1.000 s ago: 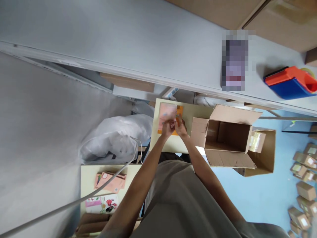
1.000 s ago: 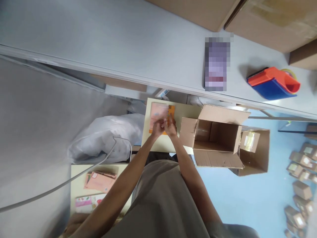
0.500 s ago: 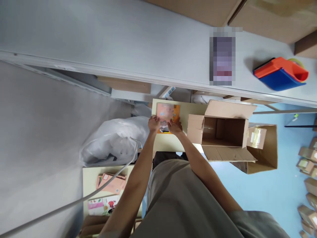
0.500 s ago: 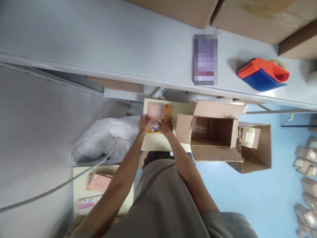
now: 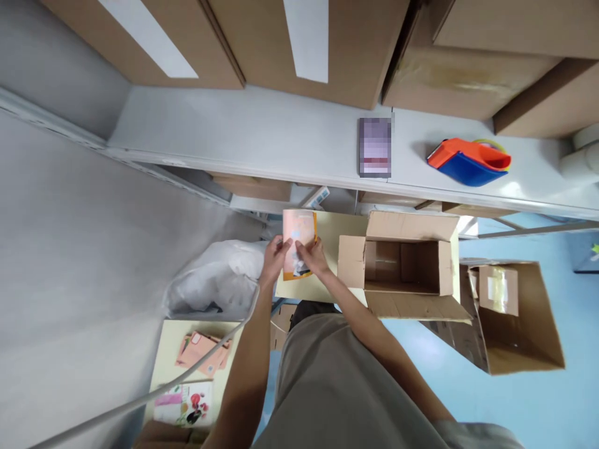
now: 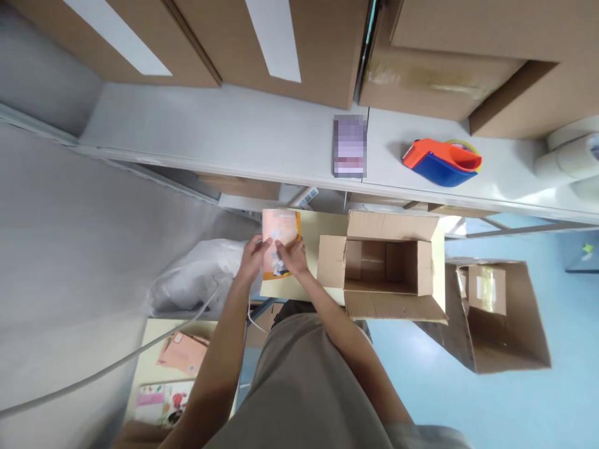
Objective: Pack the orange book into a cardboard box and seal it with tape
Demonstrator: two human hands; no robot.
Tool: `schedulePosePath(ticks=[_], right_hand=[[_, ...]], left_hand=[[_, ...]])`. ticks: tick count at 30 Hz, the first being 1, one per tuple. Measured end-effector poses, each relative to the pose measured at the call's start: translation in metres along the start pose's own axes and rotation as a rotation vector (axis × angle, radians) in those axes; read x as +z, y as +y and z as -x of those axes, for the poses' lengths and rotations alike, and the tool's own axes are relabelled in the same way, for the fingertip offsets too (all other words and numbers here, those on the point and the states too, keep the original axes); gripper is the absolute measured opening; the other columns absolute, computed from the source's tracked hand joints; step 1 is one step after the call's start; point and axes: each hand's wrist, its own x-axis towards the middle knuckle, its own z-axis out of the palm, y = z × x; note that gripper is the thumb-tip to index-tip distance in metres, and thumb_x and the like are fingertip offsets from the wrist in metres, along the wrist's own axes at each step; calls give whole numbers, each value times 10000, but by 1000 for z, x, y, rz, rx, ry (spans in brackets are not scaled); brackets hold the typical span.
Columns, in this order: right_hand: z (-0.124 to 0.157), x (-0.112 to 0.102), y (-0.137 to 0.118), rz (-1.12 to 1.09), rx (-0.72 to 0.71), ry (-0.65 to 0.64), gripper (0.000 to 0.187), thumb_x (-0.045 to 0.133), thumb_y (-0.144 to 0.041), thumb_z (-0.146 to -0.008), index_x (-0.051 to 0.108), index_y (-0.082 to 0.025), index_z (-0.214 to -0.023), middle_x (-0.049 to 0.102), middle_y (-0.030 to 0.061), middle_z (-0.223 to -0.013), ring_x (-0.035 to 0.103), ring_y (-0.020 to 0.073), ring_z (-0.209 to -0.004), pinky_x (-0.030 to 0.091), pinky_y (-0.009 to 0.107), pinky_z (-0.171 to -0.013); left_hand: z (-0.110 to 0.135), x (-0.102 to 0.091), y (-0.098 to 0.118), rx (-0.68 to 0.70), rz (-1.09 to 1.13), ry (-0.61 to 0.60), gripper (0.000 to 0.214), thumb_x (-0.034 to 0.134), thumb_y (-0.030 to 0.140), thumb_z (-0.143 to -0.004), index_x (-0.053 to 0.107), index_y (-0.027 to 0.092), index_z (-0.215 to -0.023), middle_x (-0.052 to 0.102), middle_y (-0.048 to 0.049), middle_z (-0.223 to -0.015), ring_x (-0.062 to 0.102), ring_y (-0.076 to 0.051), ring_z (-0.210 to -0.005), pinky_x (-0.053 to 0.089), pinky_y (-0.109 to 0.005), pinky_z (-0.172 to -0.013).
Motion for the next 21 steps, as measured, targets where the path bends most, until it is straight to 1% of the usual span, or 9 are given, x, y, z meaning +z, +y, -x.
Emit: schedulePosePath(ticks=[2, 4, 6, 9, 11, 13, 15, 17, 21], right_hand=[[27, -11, -14, -178, -25, 41, 946, 629, -683, -1009, 271, -115, -1676, 557, 224, -1615, 538, 318, -1506, 455, 452, -1235], [55, -33, -26, -342, -104, 59, 1067, 720, -714, -936, 240, -148, -1703, 524, 200, -1653, 485, 325, -1561, 429, 458, -1271], [82, -67, -31, -467, -186, 80, 1156, 788, -718, -879, 210, -186, -1727, 479, 179, -1696, 423, 328, -1608, 400, 474, -1304], [113, -130, -24, -614, -212, 123, 1278, 878, -705, -793, 167, -239, -1747, 371, 165, -1769, 355, 335, -1648, 355, 522, -1337], [130, -173, -13, -728, -226, 71, 1222, 877, -715, -786, 242, -253, -1722, 445, 168, -1727, 474, 346, -1578, 425, 554, -1294], [146, -209, 1, -796, -253, -12, 1012, 855, -716, -812, 446, -242, -1607, 618, 161, -1581, 632, 349, -1428, 532, 550, -1200], [160, -237, 15, -804, -266, -27, 796, 850, -692, -832, 600, -236, -1435, 731, 137, -1421, 720, 336, -1292, 604, 516, -1104], [171, -257, 29, -800, -254, 55, 735, 889, -653, -806, 635, -237, -1357, 765, 122, -1349, 754, 318, -1214, 636, 484, -1040], [182, -288, 56, -751, -201, 302, 798, 974, -586, -695, 633, -204, -1308, 797, 133, -1254, 780, 306, -1115, 665, 462, -967]], left_hand=[[28, -8, 32, 12, 115, 43, 520, 893, 604, -727, 647, 208, -958, 754, -3, -809, 697, -173, -673, 571, -276, -637], [56, -9, 66, 47, 191, 67, 514, 923, 561, -727, 672, 201, -995, 783, -17, -849, 718, -172, -678, 603, -284, -655], [81, -3, 96, 85, 242, 85, 513, 943, 524, -721, 690, 194, -1021, 801, -33, -887, 743, -187, -701, 626, -294, -661], [109, 21, 128, 112, 258, 69, 518, 946, 530, -722, 707, 189, -1032, 806, -46, -886, 778, -233, -753, 651, -320, -660], [121, 47, 140, 114, 259, 27, 529, 945, 549, -717, 719, 190, -1032, 811, -54, -887, 796, -263, -803, 665, -341, -681], [129, 78, 144, 94, 257, -46, 536, 951, 551, -714, 725, 188, -1038, 818, -61, -908, 801, -271, -828, 668, -348, -700], [135, 113, 143, 55, 246, -127, 536, 961, 536, -713, 716, 183, -1032, 819, -59, -917, 792, -252, -799, 657, -336, -692], [141, 150, 139, 19, 227, -180, 539, 969, 520, -715, 701, 179, -1035, 816, -54, -919, 778, -225, -765, 640, -317, -682], [154, 218, 125, 2, 197, -195, 559, 974, 505, -716, 672, 183, -1059, 815, -70, -1005, 779, -227, -836, 632, -326, -739]])
